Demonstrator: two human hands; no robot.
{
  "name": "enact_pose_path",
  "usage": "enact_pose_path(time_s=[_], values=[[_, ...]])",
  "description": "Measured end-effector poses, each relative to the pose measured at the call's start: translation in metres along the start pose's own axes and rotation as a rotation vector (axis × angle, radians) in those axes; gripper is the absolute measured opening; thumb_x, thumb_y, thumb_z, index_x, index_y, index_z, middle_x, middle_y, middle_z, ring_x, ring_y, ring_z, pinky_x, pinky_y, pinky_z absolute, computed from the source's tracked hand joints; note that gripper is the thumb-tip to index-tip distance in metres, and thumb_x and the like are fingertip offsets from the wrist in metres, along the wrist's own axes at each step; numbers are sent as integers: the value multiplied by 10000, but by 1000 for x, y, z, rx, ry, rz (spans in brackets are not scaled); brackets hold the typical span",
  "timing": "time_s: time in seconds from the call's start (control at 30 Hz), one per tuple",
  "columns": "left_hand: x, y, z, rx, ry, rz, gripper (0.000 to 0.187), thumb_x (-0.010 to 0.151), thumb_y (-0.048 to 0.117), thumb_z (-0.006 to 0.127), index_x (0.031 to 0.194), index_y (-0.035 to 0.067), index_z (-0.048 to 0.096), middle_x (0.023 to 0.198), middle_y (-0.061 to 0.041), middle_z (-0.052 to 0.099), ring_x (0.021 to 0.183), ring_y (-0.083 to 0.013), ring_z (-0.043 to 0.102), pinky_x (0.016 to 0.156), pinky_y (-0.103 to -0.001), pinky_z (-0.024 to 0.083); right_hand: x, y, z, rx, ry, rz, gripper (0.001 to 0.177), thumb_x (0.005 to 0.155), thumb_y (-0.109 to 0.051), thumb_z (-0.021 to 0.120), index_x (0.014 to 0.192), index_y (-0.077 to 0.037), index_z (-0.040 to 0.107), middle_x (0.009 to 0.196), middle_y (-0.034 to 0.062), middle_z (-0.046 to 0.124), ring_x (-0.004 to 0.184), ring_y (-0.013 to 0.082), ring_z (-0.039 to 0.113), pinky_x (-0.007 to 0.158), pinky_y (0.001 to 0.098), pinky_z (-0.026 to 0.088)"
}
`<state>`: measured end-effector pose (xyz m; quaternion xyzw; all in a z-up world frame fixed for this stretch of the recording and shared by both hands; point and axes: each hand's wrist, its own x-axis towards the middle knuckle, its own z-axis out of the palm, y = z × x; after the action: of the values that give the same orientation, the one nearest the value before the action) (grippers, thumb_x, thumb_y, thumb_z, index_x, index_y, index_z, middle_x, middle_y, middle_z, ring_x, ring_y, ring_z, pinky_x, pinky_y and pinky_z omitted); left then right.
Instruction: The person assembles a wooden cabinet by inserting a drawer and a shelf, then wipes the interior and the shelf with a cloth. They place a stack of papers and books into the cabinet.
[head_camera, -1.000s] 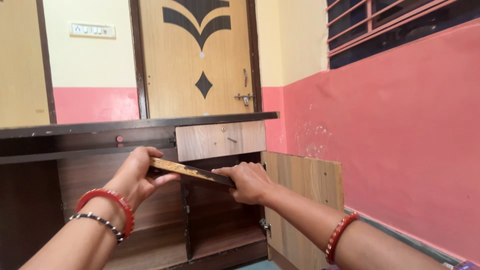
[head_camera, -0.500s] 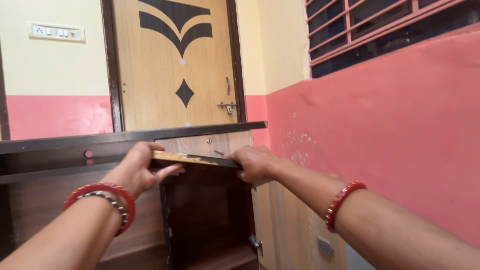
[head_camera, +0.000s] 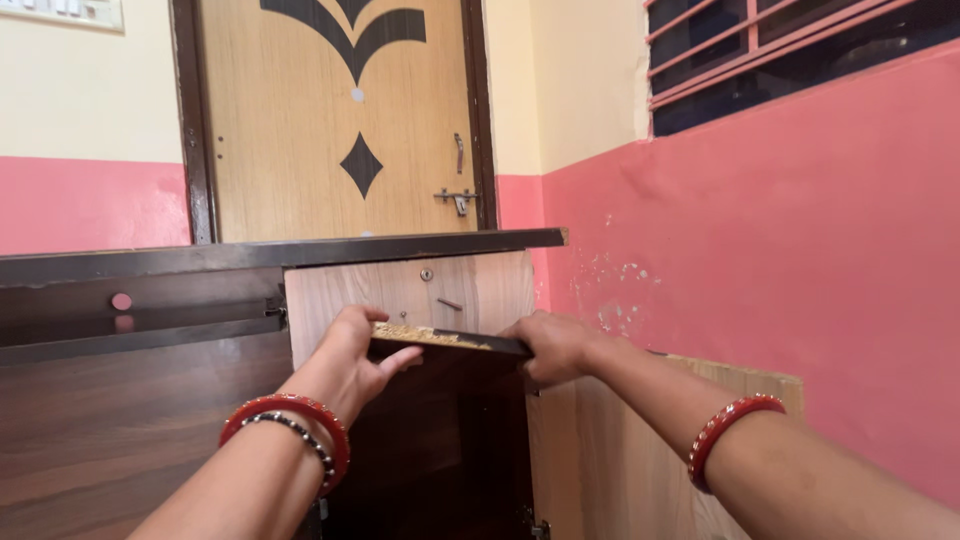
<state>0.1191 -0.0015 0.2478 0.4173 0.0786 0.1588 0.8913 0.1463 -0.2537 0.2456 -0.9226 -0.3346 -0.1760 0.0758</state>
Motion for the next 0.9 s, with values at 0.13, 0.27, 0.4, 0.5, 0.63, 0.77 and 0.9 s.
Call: enact_pose_path(time_s=[0.13, 0.27, 0.4, 0.5, 0.63, 0.77, 0.9], values=[[7, -13, 1, 32, 38, 11, 622, 971, 98, 544, 1499, -31, 241, 1638, -280, 95, 1443, -482, 321, 922, -541, 579, 13, 13, 18, 7, 1, -1, 455, 758, -139, 656, 1186, -269, 736, 941, 81, 801, 948, 270, 757, 835, 422, 569], [18, -23, -10, 83, -14, 54, 508, 950, 99, 523, 1416, -52, 387, 1590, -252, 276, 1403, -420, 424, 885, -543, 585, 21, 25, 40, -35, 121, -179, 568, 742, -131, 698, 1291, -277, 683, 975, 99, 753, 948, 329, 699, 811, 448, 544], [29, -31, -28, 91, -5, 62, 405, 970, 124, 508, 1330, -55, 460, 1469, -240, 380, 1311, -408, 509, 885, -524, 588, 21, 26, 50, -130, 106, -211, 615, 771, -125, 661, 1357, -313, 645, 931, 127, 753, 897, 353, 697, 810, 470, 538], [34, -46, -50, 111, 29, 124, 319, 961, 136, 516, 1239, -16, 485, 1306, -186, 453, 1210, -354, 562, 892, -529, 622, 16, 16, 60, -190, 36, -151, 675, 813, -109, 622, 1440, -355, 576, 915, 140, 753, 869, 366, 688, 802, 490, 529], [44, -63, -87, 77, -38, 168, 245, 945, 169, 517, 1128, 8, 504, 1143, -178, 598, 1079, -324, 657, 891, -510, 632, 17, 0, 78, -261, 54, -242, 779, 771, -70, 638, 1502, -290, 481, 986, 106, 746, 858, 375, 682, 721, 510, 530], [59, -76, -112, 80, -86, 175, 286, 949, 204, 532, 1141, -7, 507, 1091, -168, 571, 1029, -345, 661, 912, -508, 627, 23, 0, 94, -348, 61, -263, 760, 809, -83, 619, 1527, -266, 448, 1076, 97, 736, 838, 363, 699, 696, 504, 533], [69, -88, -120, 78, -92, 185, 333, 946, 227, 545, 1167, -19, 509, 1102, -185, 564, 1016, -347, 664, 898, -506, 628, 31, 8, 108, -389, 75, -269, 780, 805, -77, 615, 1541, -252, 425, 1137, 89, 735, 876, 342, 706, 708, 511, 530]])
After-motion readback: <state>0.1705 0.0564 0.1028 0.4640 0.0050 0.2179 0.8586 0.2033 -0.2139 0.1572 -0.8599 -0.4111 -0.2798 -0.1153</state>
